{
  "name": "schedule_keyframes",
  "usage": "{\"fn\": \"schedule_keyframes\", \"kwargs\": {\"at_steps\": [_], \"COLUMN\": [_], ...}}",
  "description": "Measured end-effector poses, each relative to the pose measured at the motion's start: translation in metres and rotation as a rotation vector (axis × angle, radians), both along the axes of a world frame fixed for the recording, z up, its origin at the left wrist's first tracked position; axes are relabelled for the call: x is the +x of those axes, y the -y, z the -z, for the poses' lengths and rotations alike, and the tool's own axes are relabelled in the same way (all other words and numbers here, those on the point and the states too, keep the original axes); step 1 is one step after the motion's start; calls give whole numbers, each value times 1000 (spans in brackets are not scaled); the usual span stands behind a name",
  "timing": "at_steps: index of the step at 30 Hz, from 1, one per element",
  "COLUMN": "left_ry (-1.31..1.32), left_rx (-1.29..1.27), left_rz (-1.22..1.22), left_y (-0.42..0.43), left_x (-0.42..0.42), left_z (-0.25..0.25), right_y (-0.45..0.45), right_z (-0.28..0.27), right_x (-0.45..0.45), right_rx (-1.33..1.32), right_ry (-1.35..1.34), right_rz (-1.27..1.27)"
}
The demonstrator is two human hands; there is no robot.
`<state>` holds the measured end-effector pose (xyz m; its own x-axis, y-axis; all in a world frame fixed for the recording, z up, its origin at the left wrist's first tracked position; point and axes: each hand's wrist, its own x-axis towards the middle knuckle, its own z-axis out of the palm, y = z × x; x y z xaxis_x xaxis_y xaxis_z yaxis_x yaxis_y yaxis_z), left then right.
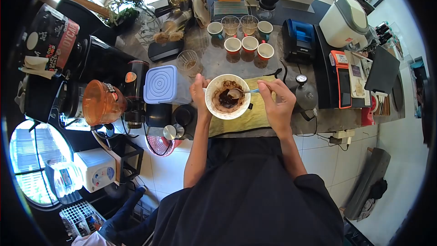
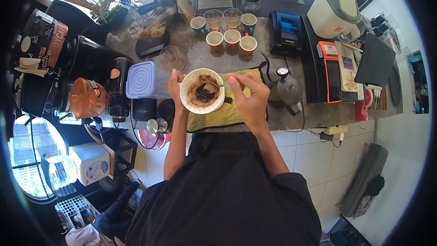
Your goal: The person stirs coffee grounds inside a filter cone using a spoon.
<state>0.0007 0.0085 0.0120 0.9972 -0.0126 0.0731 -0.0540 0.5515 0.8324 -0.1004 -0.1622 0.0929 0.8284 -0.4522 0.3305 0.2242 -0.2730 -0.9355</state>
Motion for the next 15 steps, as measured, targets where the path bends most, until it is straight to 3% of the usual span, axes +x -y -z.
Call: {"fn": "schedule_keyframes", "kwargs": {"at_steps": [9, 15], "left_ry": [0, 0], "left_rx": [-7, 11], "left_rz": [-29, -65], "left_y": [1, 3], "left_x": [-1, -3], "left_z": [3, -3], "right_y": [-16, -18], "right_z": [3, -1], "right_x": [1, 0], "right_rx": [-313, -163], "right_ry": [11, -98], "right_rz": [-98, -133]}}
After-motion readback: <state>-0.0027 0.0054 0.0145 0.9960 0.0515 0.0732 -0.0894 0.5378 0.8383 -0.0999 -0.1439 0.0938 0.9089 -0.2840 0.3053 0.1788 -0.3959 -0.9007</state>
